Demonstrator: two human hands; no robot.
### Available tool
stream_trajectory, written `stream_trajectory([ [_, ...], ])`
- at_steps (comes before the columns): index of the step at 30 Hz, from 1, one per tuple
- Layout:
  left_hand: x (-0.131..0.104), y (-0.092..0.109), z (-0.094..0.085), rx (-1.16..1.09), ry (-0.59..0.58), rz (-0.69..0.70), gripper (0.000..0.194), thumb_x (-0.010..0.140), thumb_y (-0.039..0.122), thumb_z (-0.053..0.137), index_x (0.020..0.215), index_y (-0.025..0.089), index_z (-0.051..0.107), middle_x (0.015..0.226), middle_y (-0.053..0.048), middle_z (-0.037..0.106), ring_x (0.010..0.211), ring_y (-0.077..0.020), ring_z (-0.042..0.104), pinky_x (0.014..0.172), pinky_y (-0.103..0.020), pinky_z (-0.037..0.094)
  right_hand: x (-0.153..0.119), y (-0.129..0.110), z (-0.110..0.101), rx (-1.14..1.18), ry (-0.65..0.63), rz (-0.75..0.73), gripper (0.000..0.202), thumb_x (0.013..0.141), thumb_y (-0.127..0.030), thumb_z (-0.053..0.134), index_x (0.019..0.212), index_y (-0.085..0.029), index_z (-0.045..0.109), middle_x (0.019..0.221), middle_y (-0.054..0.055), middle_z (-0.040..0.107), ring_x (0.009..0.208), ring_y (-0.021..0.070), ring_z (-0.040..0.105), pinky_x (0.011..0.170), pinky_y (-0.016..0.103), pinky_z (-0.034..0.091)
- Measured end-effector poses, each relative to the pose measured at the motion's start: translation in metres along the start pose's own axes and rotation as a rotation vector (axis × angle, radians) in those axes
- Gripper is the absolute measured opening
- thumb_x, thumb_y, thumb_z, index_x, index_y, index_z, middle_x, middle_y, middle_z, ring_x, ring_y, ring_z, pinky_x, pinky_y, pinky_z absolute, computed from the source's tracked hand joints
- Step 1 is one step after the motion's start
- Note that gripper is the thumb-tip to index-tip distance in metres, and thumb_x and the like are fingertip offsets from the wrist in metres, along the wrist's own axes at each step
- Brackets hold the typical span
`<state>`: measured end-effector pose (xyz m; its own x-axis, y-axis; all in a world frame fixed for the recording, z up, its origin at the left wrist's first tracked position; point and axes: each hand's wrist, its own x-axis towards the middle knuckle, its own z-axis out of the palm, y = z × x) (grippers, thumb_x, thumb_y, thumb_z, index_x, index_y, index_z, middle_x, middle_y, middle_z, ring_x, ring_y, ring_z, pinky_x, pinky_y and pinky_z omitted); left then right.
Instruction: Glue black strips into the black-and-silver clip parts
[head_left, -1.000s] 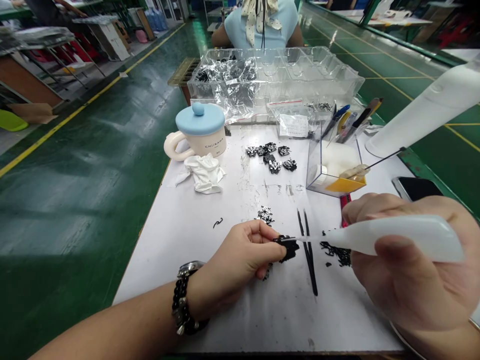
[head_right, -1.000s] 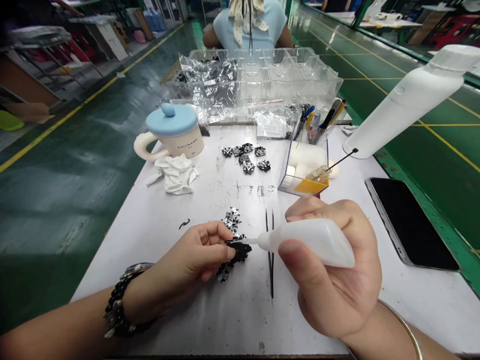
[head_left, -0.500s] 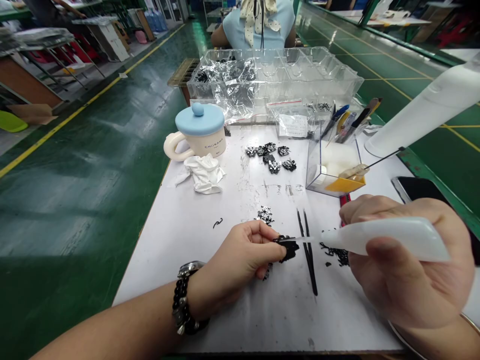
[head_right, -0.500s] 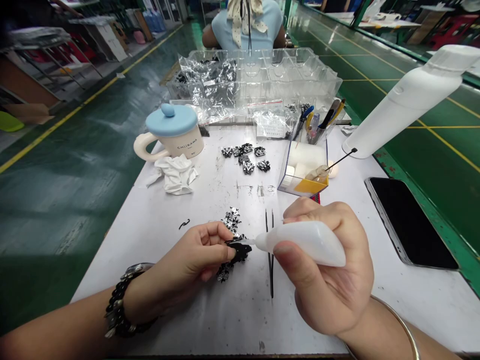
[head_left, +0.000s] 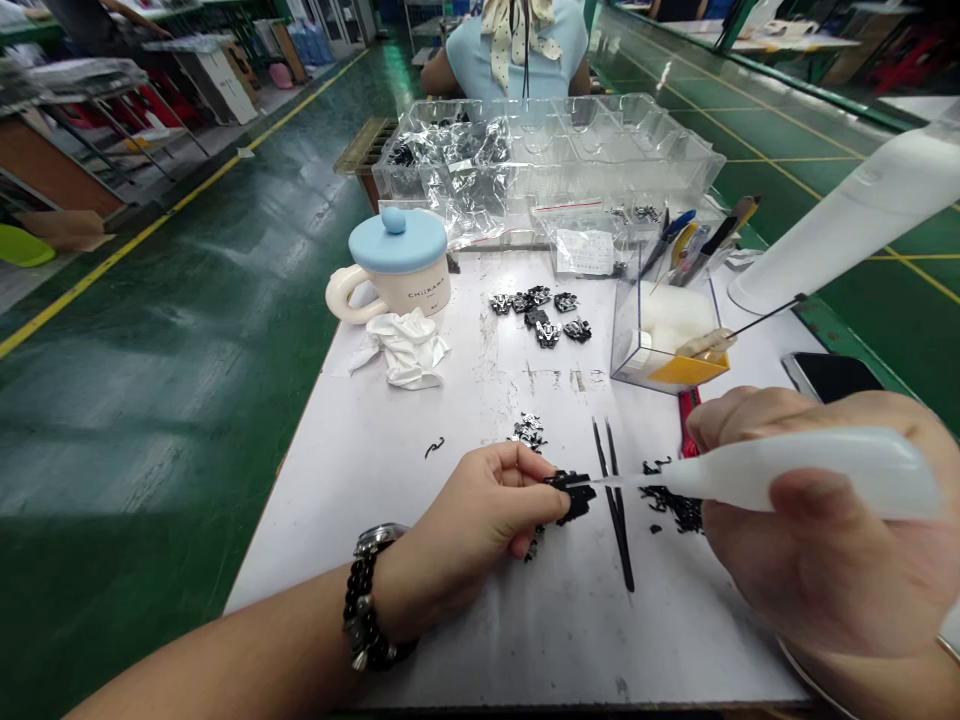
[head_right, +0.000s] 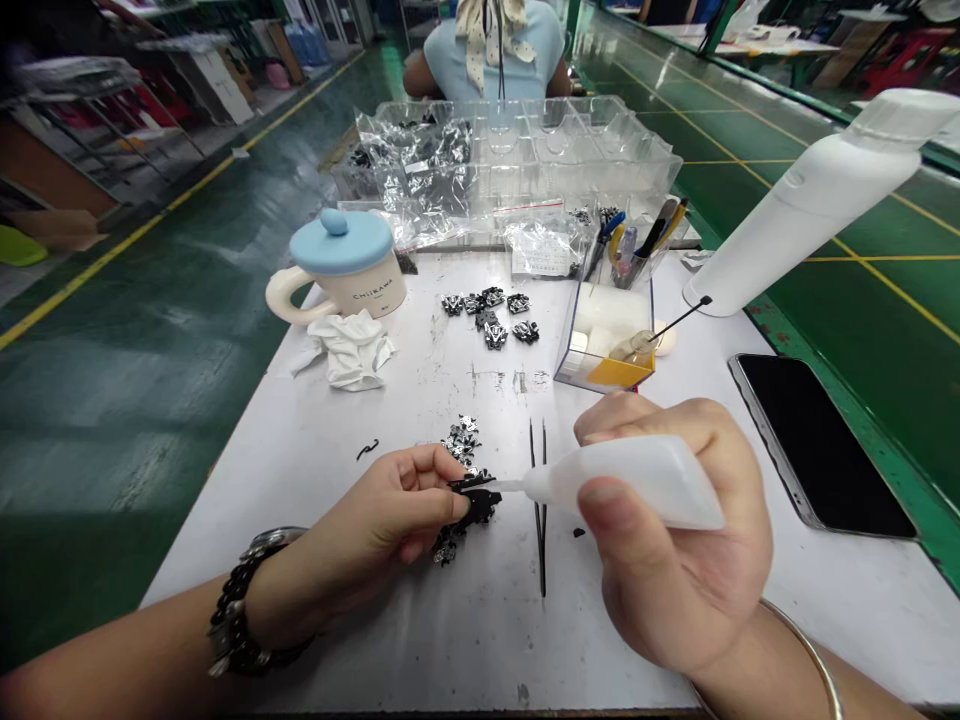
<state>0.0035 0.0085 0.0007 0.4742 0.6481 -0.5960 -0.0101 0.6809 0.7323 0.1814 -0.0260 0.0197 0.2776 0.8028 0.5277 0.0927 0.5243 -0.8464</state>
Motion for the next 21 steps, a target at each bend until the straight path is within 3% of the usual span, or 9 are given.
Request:
stream_trajectory([
  [4,0.000,-0.001,-0.002,-0.010,0.001,0.002,0.018,0.064,0.012,0.067,0.073,0.016,0.051,0.042,0.012,0.044,0.033,0.0005,0.032,0.037,-0.014,0.022,0.003,-0.004,-0.001,0.039,0.019,0.047,0.026,0.074,-0.035,0.074,0.067,-0.019,0.054,0.052,-0.003,0.047,0.048,0.0132,0.042,0.049,0.034,0.035],
  [12,0.001,-0.004,-0.003,-0.026,0.010,0.005,0.018,0.066,0.013,0.067,0.075,0.016,0.052,0.042,0.012,0.045,0.033,0.0005,0.032,0.036,-0.014,0.022,-0.008,0.005,-0.009,0.001,-0.156,-0.012,0.008,0.082,-0.021,0.062,0.084,-0.018,0.055,0.064,0.001,0.055,0.060,0.0167,0.048,0.063,0.039,0.041],
  [21,0.001,-0.004,-0.003,-0.007,0.005,0.009,0.018,0.066,0.014,0.067,0.075,0.017,0.052,0.040,0.012,0.044,0.033,0.0003,0.031,0.037,-0.014,0.021,-0.007,0.001,-0.008,0.006,-0.174,0.015,0.010,0.082,-0.022,0.063,0.080,-0.018,0.054,0.061,0.000,0.053,0.056,0.0141,0.048,0.059,0.035,0.041],
])
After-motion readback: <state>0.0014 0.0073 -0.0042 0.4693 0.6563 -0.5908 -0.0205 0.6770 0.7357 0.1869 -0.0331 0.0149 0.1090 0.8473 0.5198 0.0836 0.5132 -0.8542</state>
